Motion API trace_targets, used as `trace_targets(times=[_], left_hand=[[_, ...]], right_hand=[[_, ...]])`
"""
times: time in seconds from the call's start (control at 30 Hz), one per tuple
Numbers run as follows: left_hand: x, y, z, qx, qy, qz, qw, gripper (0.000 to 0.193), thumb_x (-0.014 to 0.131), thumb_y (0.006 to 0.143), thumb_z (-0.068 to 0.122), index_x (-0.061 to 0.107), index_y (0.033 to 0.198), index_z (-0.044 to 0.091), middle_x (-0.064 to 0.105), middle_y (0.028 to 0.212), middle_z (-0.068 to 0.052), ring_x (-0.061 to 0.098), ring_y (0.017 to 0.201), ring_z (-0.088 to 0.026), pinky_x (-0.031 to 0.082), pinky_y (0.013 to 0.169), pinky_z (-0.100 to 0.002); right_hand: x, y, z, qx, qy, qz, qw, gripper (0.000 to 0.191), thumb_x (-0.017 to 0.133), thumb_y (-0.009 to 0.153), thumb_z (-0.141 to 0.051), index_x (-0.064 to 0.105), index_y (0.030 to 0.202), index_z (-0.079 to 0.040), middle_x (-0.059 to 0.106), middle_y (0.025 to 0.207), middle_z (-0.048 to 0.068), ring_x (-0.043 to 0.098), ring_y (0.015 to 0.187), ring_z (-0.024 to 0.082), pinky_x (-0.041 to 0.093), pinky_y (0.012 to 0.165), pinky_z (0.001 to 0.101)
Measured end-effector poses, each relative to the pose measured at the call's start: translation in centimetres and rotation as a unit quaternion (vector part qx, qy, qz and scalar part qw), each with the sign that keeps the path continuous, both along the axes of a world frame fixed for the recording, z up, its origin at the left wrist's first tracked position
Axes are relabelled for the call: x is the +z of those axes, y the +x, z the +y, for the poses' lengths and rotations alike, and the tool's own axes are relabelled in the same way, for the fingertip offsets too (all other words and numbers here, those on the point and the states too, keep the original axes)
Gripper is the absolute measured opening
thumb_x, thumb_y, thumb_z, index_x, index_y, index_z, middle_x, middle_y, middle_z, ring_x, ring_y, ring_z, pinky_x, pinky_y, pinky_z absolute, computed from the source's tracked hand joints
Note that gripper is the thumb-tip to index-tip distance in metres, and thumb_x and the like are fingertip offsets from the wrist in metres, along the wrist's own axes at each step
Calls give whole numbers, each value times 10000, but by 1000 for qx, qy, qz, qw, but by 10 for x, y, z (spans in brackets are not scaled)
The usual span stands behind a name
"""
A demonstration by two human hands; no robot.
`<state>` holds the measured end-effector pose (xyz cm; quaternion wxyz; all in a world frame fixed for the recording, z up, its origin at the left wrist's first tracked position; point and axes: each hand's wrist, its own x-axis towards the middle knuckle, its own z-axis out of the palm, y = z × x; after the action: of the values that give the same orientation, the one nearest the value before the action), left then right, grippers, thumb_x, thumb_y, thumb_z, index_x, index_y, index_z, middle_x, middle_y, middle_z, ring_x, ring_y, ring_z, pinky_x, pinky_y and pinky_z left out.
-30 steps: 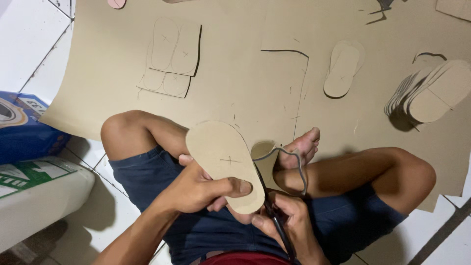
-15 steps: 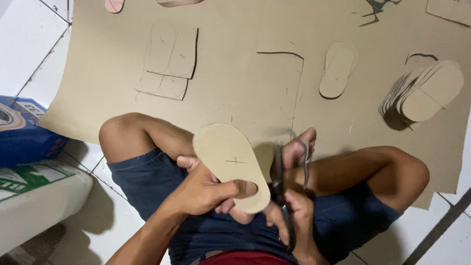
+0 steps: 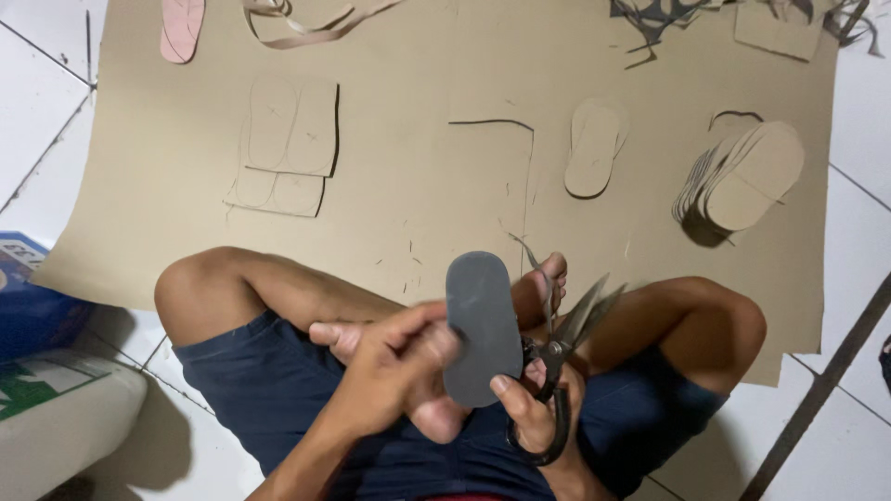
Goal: The person sits on the floor and uses scissors to trim the edge of a cardboard-like sandal insole, rotating it in their hands and cutting off excess material along the outline, with cut scraps accumulating on the paper-covered floor. At the end they set the insole and scissors down and pick up a phone.
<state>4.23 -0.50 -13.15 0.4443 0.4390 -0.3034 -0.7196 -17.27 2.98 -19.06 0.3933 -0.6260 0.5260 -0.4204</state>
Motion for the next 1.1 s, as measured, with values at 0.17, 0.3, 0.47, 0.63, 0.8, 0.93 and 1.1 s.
trace_targets(times=[0.17,0.3,0.47,0.63,0.8,0.93,1.1], left_hand=[[-6,3,1,-50,-9,39,998,216,680,941,77,713,1103,-63,761,898,-55,714,820,-126,586,724,-276],[-10,12,-5,-66,-44,-89,993,179,728,934,78,763,1058,-47,722,840,-49,629,772,-75,524,683,-237],[-14,8,-12,-71,-17,-40,997,197,715,913,63,761,1071,-44,733,842,-27,643,766,-65,531,688,-223],[-8,-3,-20,-47,-357,-278,890,349,777,810,130,735,1146,45,698,1102,-119,643,1048,-265,518,921,-376],[-2,-19,-22,-19,-517,-441,733,611,758,733,165,608,1319,79,539,1382,-230,521,1284,-421,406,1075,-553],[-28,-28,-44,-24,-301,-492,817,640,689,850,109,503,1458,26,599,1313,-257,565,1200,-423,494,968,-465],[-83,-32,-57,-293,-44,-593,749,403,643,983,332,604,1306,95,720,1099,-191,686,1055,-373,532,900,-458]], right_hand=[[14,6,-7,32,150,-170,973,173,631,880,-106,696,855,53,723,707,86,675,614,182,535,578,317],[9,-3,-4,12,177,-205,963,186,611,918,-93,663,934,85,702,738,123,659,631,191,527,583,327],[-8,-15,2,-3,216,-286,934,225,594,949,-105,654,1021,99,674,717,155,644,589,222,525,564,348],[-25,-29,8,58,293,-507,808,466,512,1042,-394,648,1062,52,650,717,138,630,594,227,517,578,338],[-31,-52,-2,-102,205,-383,895,153,702,958,-75,588,891,2,574,767,97,568,686,218,450,574,380],[-18,-77,-63,-211,42,-73,974,137,662,868,-122,668,970,-31,664,854,56,647,766,152,524,678,308],[-23,-93,-155,-235,115,-104,960,224,788,908,-175,675,925,18,638,727,29,553,551,96,430,493,259]])
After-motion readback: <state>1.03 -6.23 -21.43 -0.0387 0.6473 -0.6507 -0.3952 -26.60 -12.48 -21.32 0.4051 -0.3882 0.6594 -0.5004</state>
